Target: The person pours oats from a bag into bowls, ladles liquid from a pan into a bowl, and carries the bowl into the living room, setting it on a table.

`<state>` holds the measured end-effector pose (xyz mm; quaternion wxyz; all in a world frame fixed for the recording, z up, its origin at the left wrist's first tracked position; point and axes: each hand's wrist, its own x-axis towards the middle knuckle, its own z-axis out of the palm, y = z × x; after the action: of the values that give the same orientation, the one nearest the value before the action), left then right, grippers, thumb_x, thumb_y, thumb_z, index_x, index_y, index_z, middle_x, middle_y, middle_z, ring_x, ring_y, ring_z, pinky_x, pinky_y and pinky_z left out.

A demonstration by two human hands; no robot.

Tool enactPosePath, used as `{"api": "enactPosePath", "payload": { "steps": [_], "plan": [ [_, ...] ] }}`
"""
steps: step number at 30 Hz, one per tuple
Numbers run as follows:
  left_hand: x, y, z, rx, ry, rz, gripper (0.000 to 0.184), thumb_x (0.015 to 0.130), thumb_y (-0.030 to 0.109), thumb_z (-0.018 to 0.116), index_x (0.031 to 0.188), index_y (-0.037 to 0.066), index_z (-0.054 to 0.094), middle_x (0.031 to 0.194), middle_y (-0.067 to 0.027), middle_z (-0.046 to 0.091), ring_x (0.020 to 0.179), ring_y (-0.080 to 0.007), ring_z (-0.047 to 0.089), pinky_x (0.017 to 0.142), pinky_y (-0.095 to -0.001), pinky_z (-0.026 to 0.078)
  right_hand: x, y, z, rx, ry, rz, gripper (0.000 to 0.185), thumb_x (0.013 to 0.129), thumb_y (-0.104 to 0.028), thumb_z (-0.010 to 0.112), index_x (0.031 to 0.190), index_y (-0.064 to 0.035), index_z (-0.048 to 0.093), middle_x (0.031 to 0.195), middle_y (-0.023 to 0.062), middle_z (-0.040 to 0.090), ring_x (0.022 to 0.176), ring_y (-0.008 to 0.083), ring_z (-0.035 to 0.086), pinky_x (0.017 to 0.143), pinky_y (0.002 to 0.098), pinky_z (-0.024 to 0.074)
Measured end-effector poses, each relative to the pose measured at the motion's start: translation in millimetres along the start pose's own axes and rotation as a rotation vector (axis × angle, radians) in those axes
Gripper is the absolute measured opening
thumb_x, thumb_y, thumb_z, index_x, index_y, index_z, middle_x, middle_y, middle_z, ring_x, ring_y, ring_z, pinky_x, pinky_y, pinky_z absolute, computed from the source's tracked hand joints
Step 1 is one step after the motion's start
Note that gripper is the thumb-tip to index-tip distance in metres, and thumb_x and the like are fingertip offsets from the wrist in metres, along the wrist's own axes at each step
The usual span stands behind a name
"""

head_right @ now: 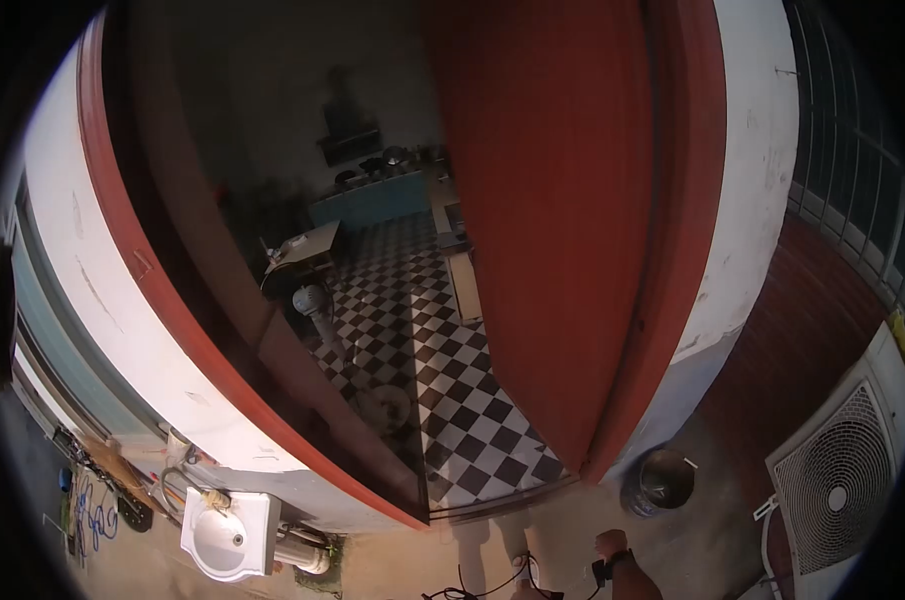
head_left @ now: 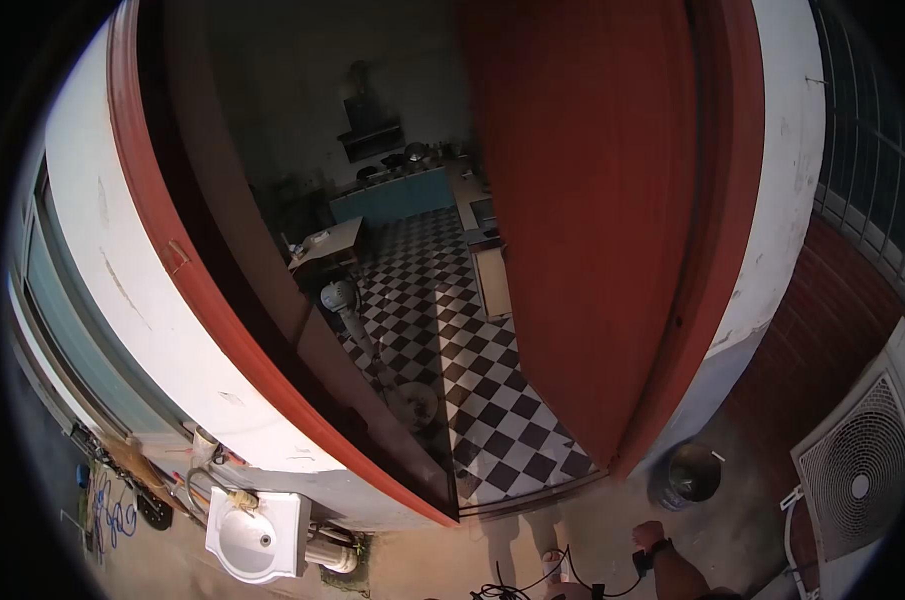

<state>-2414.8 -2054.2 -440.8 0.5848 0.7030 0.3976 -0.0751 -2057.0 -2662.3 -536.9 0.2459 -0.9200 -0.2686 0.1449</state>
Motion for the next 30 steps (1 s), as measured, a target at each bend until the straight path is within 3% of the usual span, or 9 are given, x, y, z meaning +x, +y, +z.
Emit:
{"api": "enactPosePath", "payload": {
  "steps": [2, 3, 7, 9, 13, 21, 22, 26, 30],
  "plan": [
    [53.4, 57.1, 12.6, -0.038, 0.001, 0.131, 0.026, 0.092, 0.025, 0.065, 0.103, 0.002, 0.074, 0.089, -0.0092, 0.074, 0.074, -0.0209, 0.066, 0.061, -0.036, 0.055, 114.7, -82.7, -84.4, 1.232, 0.193, 0.546, 0.013, 0.083, -0.006, 0.064, 0.071, -0.008, 0.061, 0.066, 0.0066, 0.06, 0.057, 0.0174, 0.057, 0.049, 0.0337, 0.0453],
    [78.0, 87.6, 19.8, 0.054, 0.027, 0.164, 0.027, 0.093, 0.024, 0.063, 0.102, 0.001, 0.074, 0.088, -0.0124, 0.075, 0.075, -0.0206, 0.068, 0.064, -0.0353, 0.055, 157.0, -156.2, -151.0, 1.269, 0.274, 0.628, 0.01, 0.089, -0.011, 0.063, 0.081, -0.007, 0.065, 0.073, 0.004, 0.063, 0.062, 0.0155, 0.06, 0.054, 0.0302, 0.0473],
    [180.9, 173.3, 53.6, 0.078, 0.068, 0.45, 0.03, 0.094, 0.03, 0.063, 0.095, 0.004, 0.076, 0.077, -0.0086, 0.073, 0.067, -0.0222, 0.065, 0.062, -0.0395, 0.054, 298.2, -250.3, -243.1, 1.202, 0.098, 0.384, 0.009, 0.09, -0.011, 0.068, 0.096, -0.0044, 0.068, 0.082, 0.0041, 0.066, 0.072, 0.0115, 0.063, 0.063, 0.0264, 0.0498],
    [226.2, 218.3, 60.6, 0.244, -0.045, 0.381, 0.013, 0.087, 0.006, 0.067, 0.097, 0.001, 0.072, 0.082, -0.0094, 0.074, 0.065, -0.016, 0.069, 0.059, -0.0297, 0.056, 354.0, -264.7, -248.0, 1.101, 0.04, 0.246, 0.011, 0.092, -0.007, 0.066, 0.102, -0.0023, 0.068, 0.087, 0.0047, 0.068, 0.075, 0.0104, 0.063, 0.066, 0.025, 0.0512],
    [336.4, 295.3, 72.6, 0.534, -0.211, 0.28, 0.026, 0.095, 0.022, 0.061, 0.107, 0.001, 0.072, 0.088, -0.0101, 0.076, 0.071, -0.0184, 0.072, 0.062, -0.0341, 0.058, 433.3, -294.4, -264.2, 0.968, -0.063, 0.043, 0.019, 0.09, -0.004, 0.068, 0.109, -0.0001, 0.068, 0.094, 0.0047, 0.068, 0.082, 0.0123, 0.065, 0.074, 0.0269, 0.0545],
    [578.7, 399.8, 77.7, 0.64, -0.199, 0.089, 0.022, 0.082, 0.022, 0.063, 0.091, 0.026, 0.082, 0.106, -0.0067, 0.076, 0.104, -0.0251, 0.07, 0.101, -0.0358, 0.054, 634.8, -293.7, -291.7, 0.874, -0.045, 0.111, 0.025, 0.086, 0.004, 0.068, 0.111, -0.0016, 0.071, 0.103, 0.0056, 0.07, 0.094, 0.0138, 0.066, 0.088, 0.029, 0.0545],
    [612.4, 402.0, 59.0, 0.923, -0.277, 0.542, 0.03, 0.094, 0.019, 0.048, 0.094, 0.01, 0.076, 0.098, -0.0045, 0.075, 0.095, -0.0205, 0.07, 0.083, -0.0366, 0.058, 667.2, -299.0, -303.3, 0.864, -0.049, 0.106, 0.025, 0.086, 0.004, 0.068, 0.111, -0.0016, 0.071, 0.103, 0.0056, 0.07, 0.094, 0.0138, 0.066, 0.088, 0.029, 0.0545],
    [698.7, 482.1, 19.6, 0.887, -0.095, 0.656, 0.022, 0.08, 0.029, 0.065, 0.094, 0.024, 0.081, 0.104, -0.0052, 0.075, 0.102, -0.0283, 0.069, 0.092, -0.0407, 0.056, 772.3, -327.6, -319.4, 0.797, 0.036, -0.002, 0.02, 0.087, -0.009, 0.071, 0.105, -0.0012, 0.074, 0.093, 0.0065, 0.073, 0.084, 0.0134, 0.068, 0.075, 0.0295, 0.0551],
    [727.4, 555.5, -22.7, 0.597, -0.226, 0.397, 0.022, 0.087, 0.022, 0.063, 0.103, 0.017, 0.077, 0.099, -0.0054, 0.076, 0.094, -0.0267, 0.072, 0.084, -0.0409, 0.058, 866.8, -355.5, -333.9, 0.757, -0.015, 0.052, 0.019, 0.09, -0.011, 0.067, 0.104, -0.0007, 0.073, 0.089, 0.0062, 0.072, 0.08, 0.0129, 0.067, 0.071, 0.0283, 0.0539]
  ]
}}
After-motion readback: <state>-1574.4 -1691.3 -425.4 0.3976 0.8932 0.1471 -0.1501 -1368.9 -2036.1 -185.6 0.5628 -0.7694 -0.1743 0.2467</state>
